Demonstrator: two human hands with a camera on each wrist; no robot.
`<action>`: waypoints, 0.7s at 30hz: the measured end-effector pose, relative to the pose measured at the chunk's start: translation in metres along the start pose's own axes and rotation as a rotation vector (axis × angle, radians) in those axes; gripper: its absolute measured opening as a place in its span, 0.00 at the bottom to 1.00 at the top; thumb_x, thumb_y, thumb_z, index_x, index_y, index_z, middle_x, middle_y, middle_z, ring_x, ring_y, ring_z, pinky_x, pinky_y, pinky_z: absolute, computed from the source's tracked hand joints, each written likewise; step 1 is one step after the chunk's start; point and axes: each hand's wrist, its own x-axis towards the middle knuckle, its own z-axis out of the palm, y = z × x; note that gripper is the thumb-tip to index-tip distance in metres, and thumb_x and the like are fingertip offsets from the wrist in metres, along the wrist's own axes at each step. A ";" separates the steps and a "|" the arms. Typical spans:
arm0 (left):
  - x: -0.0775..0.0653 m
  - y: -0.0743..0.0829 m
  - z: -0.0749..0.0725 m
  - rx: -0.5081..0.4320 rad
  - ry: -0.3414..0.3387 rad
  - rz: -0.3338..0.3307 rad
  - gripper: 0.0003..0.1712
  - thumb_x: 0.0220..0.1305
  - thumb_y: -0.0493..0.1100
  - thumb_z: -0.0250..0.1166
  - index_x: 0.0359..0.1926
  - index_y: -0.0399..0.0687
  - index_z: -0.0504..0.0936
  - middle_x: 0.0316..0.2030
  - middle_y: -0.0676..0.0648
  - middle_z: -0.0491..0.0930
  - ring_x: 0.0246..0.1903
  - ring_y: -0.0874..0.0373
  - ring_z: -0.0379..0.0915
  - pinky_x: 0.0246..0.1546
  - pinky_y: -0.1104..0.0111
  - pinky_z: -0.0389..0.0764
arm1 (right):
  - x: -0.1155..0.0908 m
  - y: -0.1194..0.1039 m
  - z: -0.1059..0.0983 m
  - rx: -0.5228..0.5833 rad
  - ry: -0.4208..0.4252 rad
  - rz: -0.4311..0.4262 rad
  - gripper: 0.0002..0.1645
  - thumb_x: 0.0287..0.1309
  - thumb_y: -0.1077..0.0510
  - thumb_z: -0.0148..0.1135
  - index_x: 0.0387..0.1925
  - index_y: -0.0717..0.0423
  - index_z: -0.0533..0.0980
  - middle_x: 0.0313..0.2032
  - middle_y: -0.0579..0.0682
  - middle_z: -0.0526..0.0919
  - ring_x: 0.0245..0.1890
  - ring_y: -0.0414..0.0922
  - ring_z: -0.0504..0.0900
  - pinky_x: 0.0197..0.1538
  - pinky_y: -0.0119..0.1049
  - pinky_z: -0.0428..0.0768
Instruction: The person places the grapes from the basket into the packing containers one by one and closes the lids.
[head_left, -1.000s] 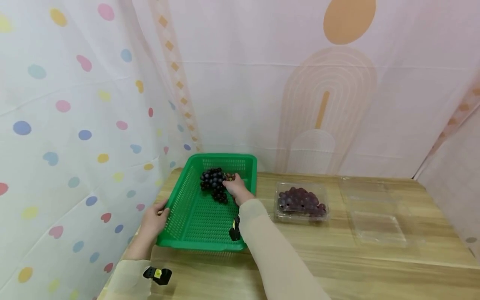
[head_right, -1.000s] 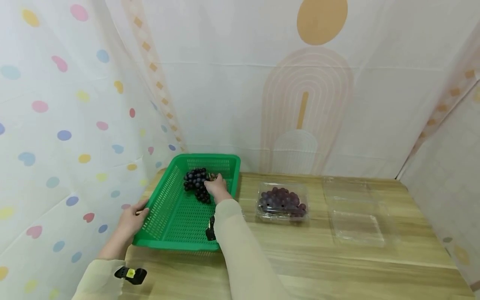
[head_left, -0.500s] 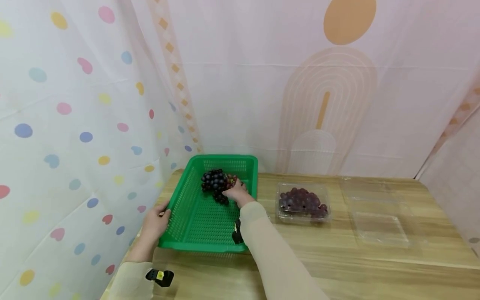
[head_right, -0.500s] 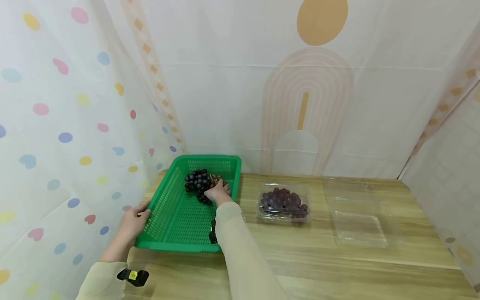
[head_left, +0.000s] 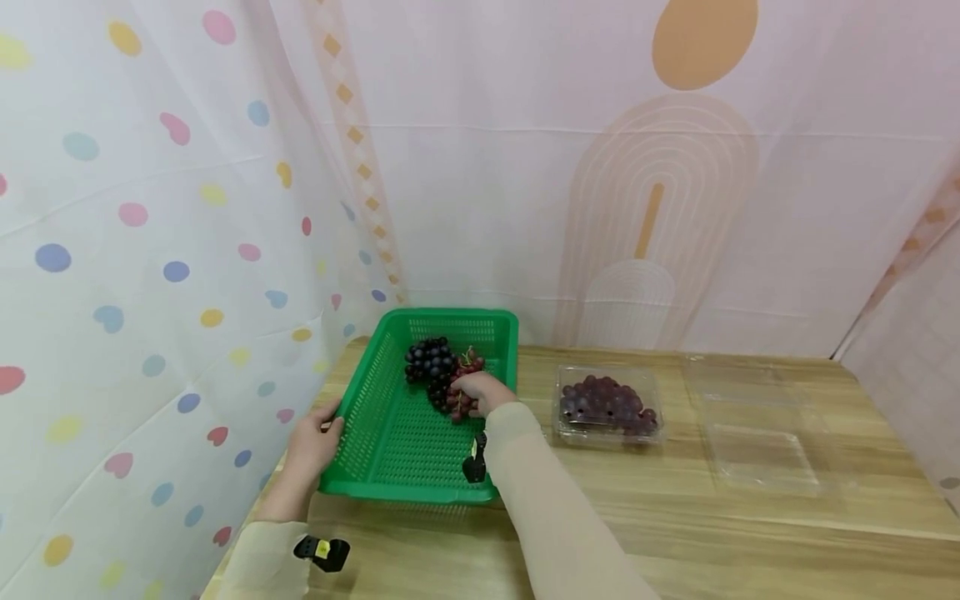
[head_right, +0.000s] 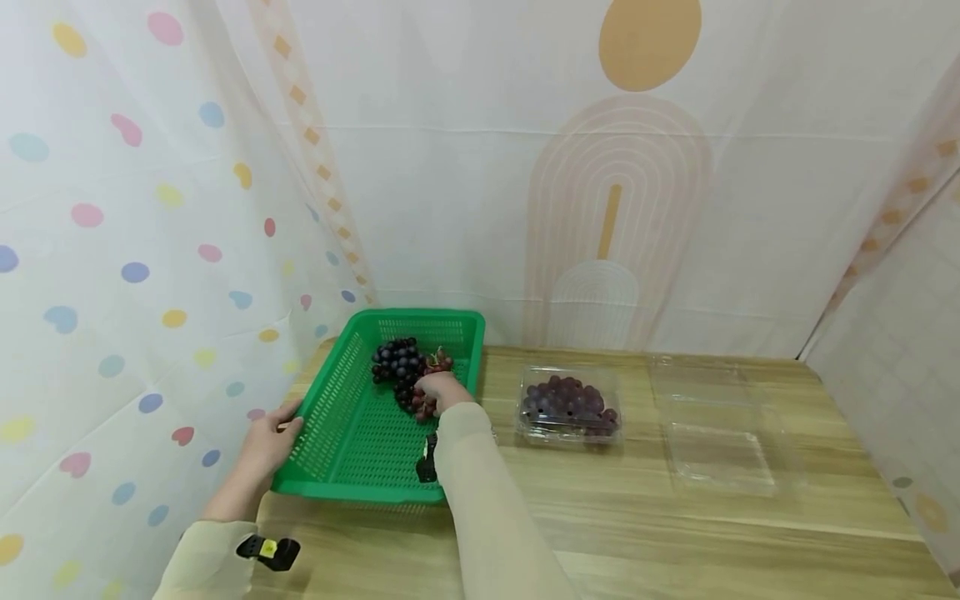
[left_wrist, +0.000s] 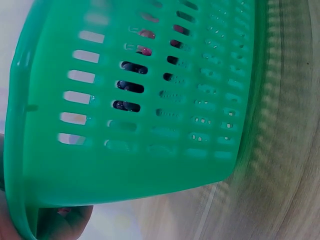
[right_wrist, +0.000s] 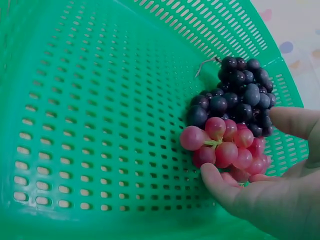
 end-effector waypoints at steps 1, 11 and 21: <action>0.000 0.001 0.000 -0.004 0.002 -0.002 0.27 0.73 0.39 0.44 0.71 0.37 0.56 0.61 0.28 0.63 0.50 0.39 0.69 0.36 0.60 0.77 | 0.000 0.000 0.000 0.026 0.006 0.009 0.26 0.65 0.59 0.54 0.63 0.61 0.66 0.60 0.57 0.67 0.60 0.53 0.69 0.61 0.47 0.71; -0.001 0.002 0.000 -0.011 0.014 -0.001 0.27 0.73 0.38 0.45 0.70 0.36 0.57 0.62 0.29 0.64 0.49 0.40 0.69 0.36 0.63 0.77 | 0.003 -0.001 0.004 0.122 0.081 0.085 0.22 0.65 0.63 0.51 0.60 0.63 0.68 0.52 0.61 0.72 0.50 0.52 0.75 0.57 0.42 0.75; 0.001 -0.001 0.001 -0.024 0.012 -0.003 0.27 0.73 0.39 0.45 0.70 0.37 0.57 0.61 0.28 0.64 0.49 0.41 0.69 0.35 0.63 0.77 | 0.000 -0.002 0.004 0.124 0.048 0.089 0.23 0.66 0.63 0.52 0.61 0.62 0.68 0.56 0.61 0.71 0.53 0.52 0.75 0.58 0.41 0.75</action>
